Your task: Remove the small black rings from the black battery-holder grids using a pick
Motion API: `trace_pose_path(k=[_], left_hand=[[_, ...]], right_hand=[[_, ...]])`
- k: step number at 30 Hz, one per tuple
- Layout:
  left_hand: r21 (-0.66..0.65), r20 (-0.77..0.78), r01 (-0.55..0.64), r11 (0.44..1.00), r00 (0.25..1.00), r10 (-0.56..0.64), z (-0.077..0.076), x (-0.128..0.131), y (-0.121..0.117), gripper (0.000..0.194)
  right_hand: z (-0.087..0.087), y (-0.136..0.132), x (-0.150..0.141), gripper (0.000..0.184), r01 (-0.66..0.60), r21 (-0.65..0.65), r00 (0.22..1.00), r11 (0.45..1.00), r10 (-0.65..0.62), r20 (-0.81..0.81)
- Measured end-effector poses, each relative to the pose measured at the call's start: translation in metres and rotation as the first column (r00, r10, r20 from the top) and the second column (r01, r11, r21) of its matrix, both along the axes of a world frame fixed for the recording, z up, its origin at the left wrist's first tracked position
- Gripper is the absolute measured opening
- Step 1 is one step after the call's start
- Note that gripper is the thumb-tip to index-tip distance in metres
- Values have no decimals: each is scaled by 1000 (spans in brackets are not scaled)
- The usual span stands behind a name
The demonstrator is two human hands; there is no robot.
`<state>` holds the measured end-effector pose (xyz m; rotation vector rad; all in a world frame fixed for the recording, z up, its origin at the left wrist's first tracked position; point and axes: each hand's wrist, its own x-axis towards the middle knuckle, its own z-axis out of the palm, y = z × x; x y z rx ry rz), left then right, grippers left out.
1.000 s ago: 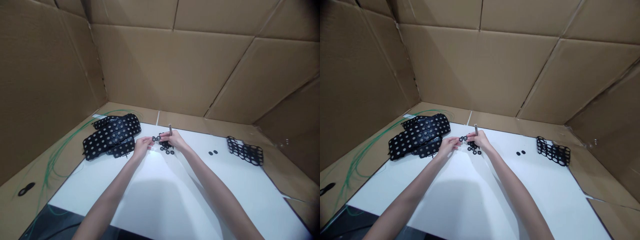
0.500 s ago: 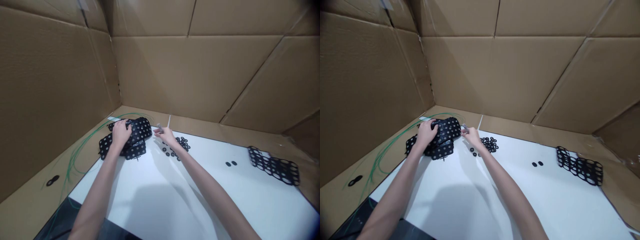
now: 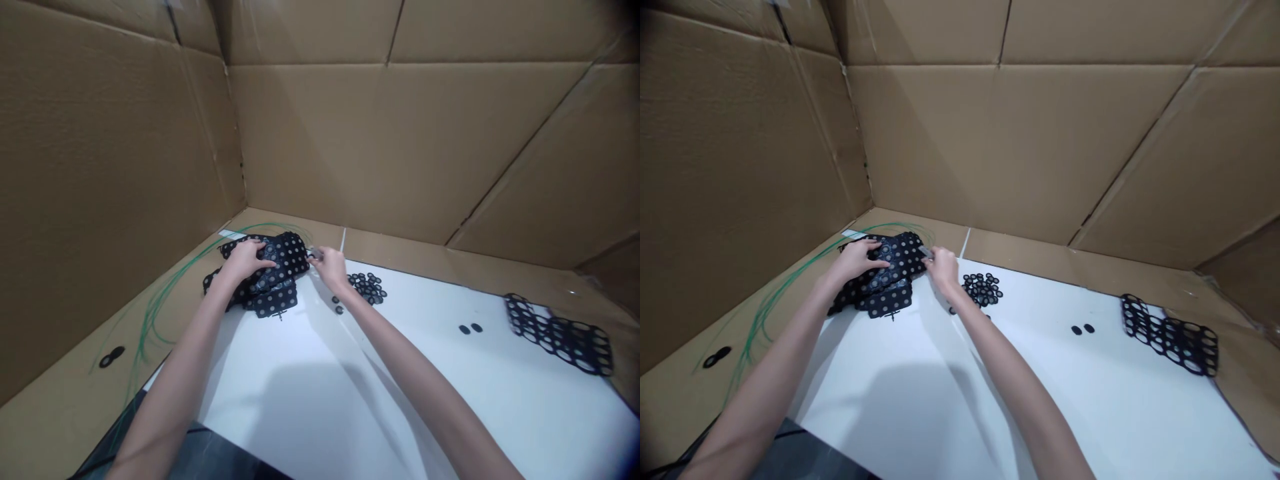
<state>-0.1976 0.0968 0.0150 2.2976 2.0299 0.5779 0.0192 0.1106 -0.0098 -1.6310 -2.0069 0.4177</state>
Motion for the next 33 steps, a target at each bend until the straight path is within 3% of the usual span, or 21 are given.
trace_pose_path(k=[5, 8, 12, 15, 24, 26, 28, 30, 33], left_hand=[[23, 51, -49, 999, 998, 48, 2, 2, 3, 60], [30, 97, -81, 996, 992, 78, 1, 3, 6, 58], [23, 175, -83, 996, 982, 77, 3, 0, 7, 46], [-5, 238, -64, 998, 969, 63, 10, -3, 7, 39], [-93, 442, 111, 989, 895, -59, 41, -2, 3, 28], [-103, 504, 179, 978, 857, -104, 44, -1, 0, 26], [-101, 557, 225, 969, 820, -132, 46, -1, -5, 25], [-102, 592, 247, 964, 794, -141, 47, -3, -8, 25], [-119, 620, 260, 958, 773, -132, 49, -7, -12, 27]], right_hand=[[-10, -3, 72, 19, 230, -124, 970, 965, -217, 106], [-13, -6, 102, 24, 306, -154, 947, 940, -285, 146], [-3, -11, 116, 27, 355, -146, 930, 923, -333, 154], [11, -19, 115, 25, 323, -133, 944, 937, -310, 111], [43, -40, 93, 6, 74, -186, 962, 980, -120, -245], [42, -39, 72, 4, -26, -245, 925, 969, -69, -374], [38, -36, 45, 14, -137, -328, 861, 935, -52, -507], [32, -32, 15, 26, -215, -410, 786, 886, -92, -611], [20, -25, -23, 28, -254, -472, 668, 844, -200, -717]])
